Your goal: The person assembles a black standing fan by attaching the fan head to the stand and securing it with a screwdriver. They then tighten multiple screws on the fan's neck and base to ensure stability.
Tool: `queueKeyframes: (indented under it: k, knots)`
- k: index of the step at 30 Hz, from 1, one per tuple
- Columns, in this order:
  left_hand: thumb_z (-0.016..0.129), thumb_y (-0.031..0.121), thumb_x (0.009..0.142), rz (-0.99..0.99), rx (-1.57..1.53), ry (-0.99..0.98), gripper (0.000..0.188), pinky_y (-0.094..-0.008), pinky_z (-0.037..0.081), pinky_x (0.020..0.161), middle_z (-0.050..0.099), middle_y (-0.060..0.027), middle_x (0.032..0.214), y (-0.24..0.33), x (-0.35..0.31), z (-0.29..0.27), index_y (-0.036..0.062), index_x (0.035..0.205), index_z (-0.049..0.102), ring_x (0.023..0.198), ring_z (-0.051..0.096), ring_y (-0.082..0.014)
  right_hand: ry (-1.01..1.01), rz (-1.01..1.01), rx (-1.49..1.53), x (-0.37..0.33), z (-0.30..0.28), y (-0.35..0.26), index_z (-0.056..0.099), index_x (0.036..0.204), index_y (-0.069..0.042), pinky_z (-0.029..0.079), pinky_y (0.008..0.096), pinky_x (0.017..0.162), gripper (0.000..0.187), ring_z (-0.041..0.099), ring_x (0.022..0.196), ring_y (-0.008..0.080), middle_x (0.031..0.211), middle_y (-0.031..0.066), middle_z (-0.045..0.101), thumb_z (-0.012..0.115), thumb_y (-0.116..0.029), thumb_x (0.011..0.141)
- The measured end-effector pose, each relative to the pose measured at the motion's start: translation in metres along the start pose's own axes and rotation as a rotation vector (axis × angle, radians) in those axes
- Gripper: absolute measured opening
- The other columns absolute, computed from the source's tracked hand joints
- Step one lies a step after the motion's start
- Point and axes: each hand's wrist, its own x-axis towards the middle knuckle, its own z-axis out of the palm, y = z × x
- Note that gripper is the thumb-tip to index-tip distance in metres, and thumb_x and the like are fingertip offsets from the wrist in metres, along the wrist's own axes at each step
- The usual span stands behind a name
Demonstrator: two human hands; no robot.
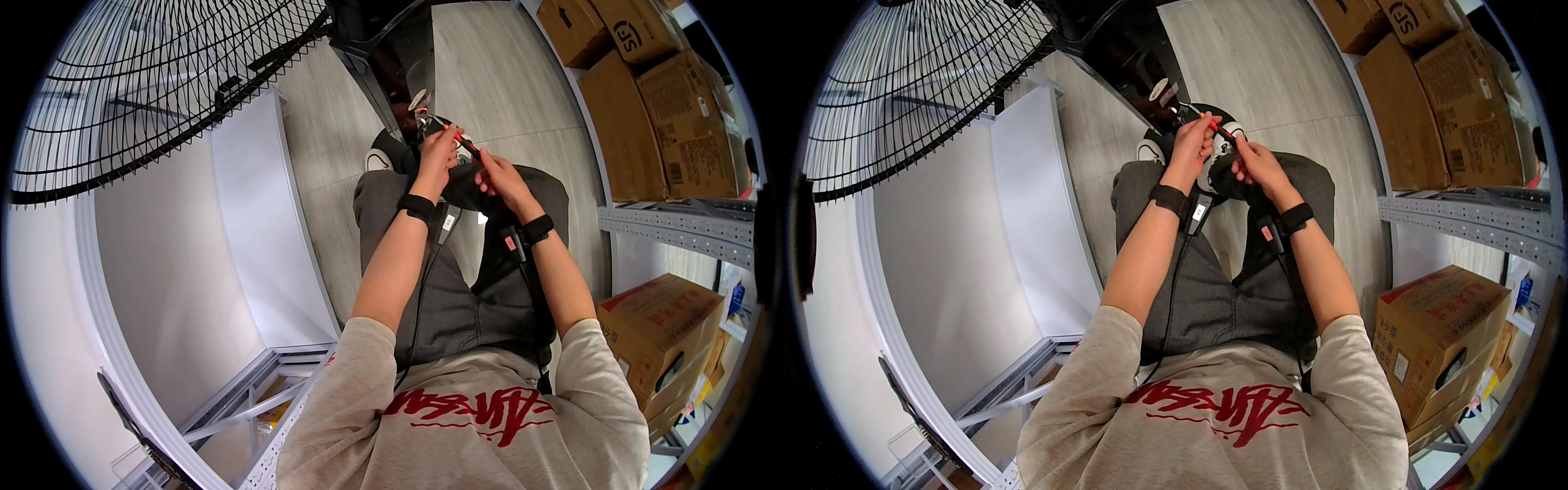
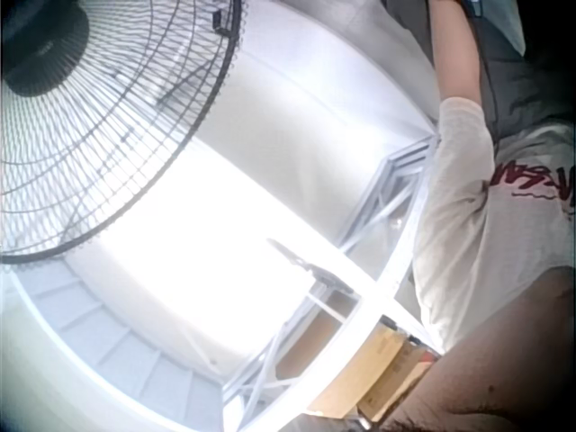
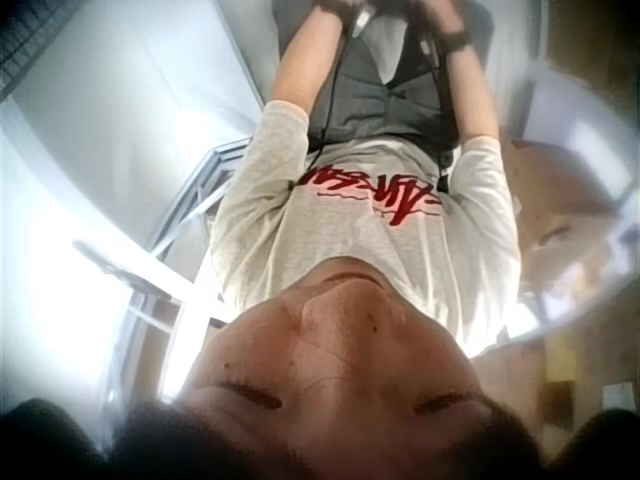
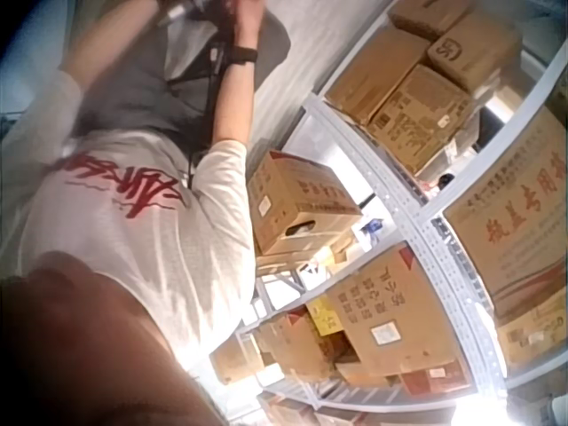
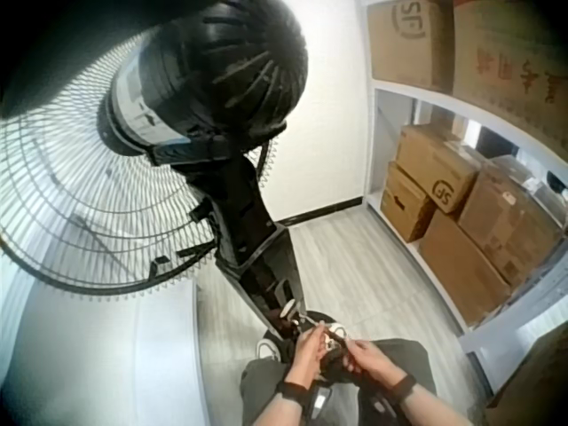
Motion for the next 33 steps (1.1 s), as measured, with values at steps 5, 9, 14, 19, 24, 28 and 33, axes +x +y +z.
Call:
queueKeyframes:
  k: [5, 9, 14, 19, 24, 28, 33]
  knots:
    - [0.059, 0.028, 0.095, -0.012, -0.012, -0.015, 0.028, -0.0187, 0.023, 0.040, 0.039, 0.0074, 0.064, 0.000, 0.003, -0.001, 0.0009, 0.100, 0.064, 0.049, 0.032, -0.0017, -0.018, -0.112, -0.001, 0.008, -0.008, 0.013, 0.055, 0.099, -0.006, 0.035, 0.0199, 0.045, 0.032, 0.052, 0.054, 0.0058, 0.073, 0.0001, 0.058, 0.058, -0.037, 0.095]
    - [0.059, 0.028, 0.095, 0.000, -0.017, 0.000, 0.028, -0.0185, 0.023, 0.040, 0.041, 0.0072, 0.064, -0.001, 0.003, -0.001, 0.0006, 0.100, 0.063, 0.049, 0.032, -0.0015, 0.092, -0.265, -0.054, -0.001, 0.005, 0.005, 0.056, 0.099, -0.006, 0.035, 0.0200, 0.046, 0.031, 0.051, 0.055, 0.0056, 0.072, -0.0009, 0.058, 0.056, -0.036, 0.096]
    - [0.058, 0.028, 0.095, 0.007, -0.016, -0.002, 0.028, -0.0182, 0.023, 0.040, 0.041, 0.0069, 0.064, -0.001, 0.002, -0.002, 0.0005, 0.099, 0.064, 0.049, 0.032, -0.0014, -0.032, -0.052, -0.009, 0.005, -0.005, 0.006, 0.056, 0.103, -0.007, 0.035, 0.0199, 0.047, 0.031, 0.050, 0.057, 0.0053, 0.072, -0.0023, 0.056, 0.055, -0.037, 0.097]
    - [0.058, 0.027, 0.094, -0.001, -0.020, 0.013, 0.028, -0.0180, 0.023, 0.039, 0.040, 0.0068, 0.064, 0.002, 0.000, 0.000, 0.0005, 0.099, 0.064, 0.049, 0.033, -0.0018, -0.031, -0.121, 0.015, 0.007, -0.003, 0.009, 0.056, 0.100, -0.007, 0.036, 0.0199, 0.047, 0.027, 0.051, 0.057, 0.0051, 0.072, -0.0023, 0.058, 0.060, -0.034, 0.094]
    - [0.059, 0.027, 0.093, -0.013, -0.008, 0.022, 0.027, -0.0181, 0.023, 0.039, 0.040, 0.0065, 0.063, 0.001, 0.001, 0.000, 0.0010, 0.099, 0.064, 0.048, 0.033, -0.0021, 0.049, -0.189, -0.013, 0.002, -0.001, 0.007, 0.057, 0.100, -0.011, 0.036, 0.0193, 0.049, 0.020, 0.052, 0.058, 0.0049, 0.074, -0.0025, 0.059, 0.064, -0.027, 0.092]
    - [0.055, 0.026, 0.091, -0.034, -0.021, 0.012, 0.027, -0.0188, 0.023, 0.039, 0.040, 0.0054, 0.063, 0.003, 0.001, -0.003, 0.0015, 0.099, 0.063, 0.048, 0.033, -0.0033, 0.059, -0.201, 0.039, 0.000, -0.009, 0.007, 0.058, 0.100, -0.011, 0.036, 0.0192, 0.050, 0.018, 0.052, 0.059, 0.0047, 0.074, -0.0025, 0.059, 0.064, -0.026, 0.092]
    - [0.047, 0.027, 0.089, -0.033, -0.089, 0.075, 0.031, -0.0203, 0.024, 0.040, 0.041, 0.0029, 0.063, 0.000, 0.005, -0.012, 0.0025, 0.100, 0.062, 0.050, 0.034, -0.0062, 0.037, -0.214, 0.060, -0.009, -0.027, 0.009, 0.058, 0.100, -0.011, 0.036, 0.0193, 0.050, 0.017, 0.052, 0.060, 0.0045, 0.075, -0.0029, 0.059, 0.064, -0.026, 0.092]
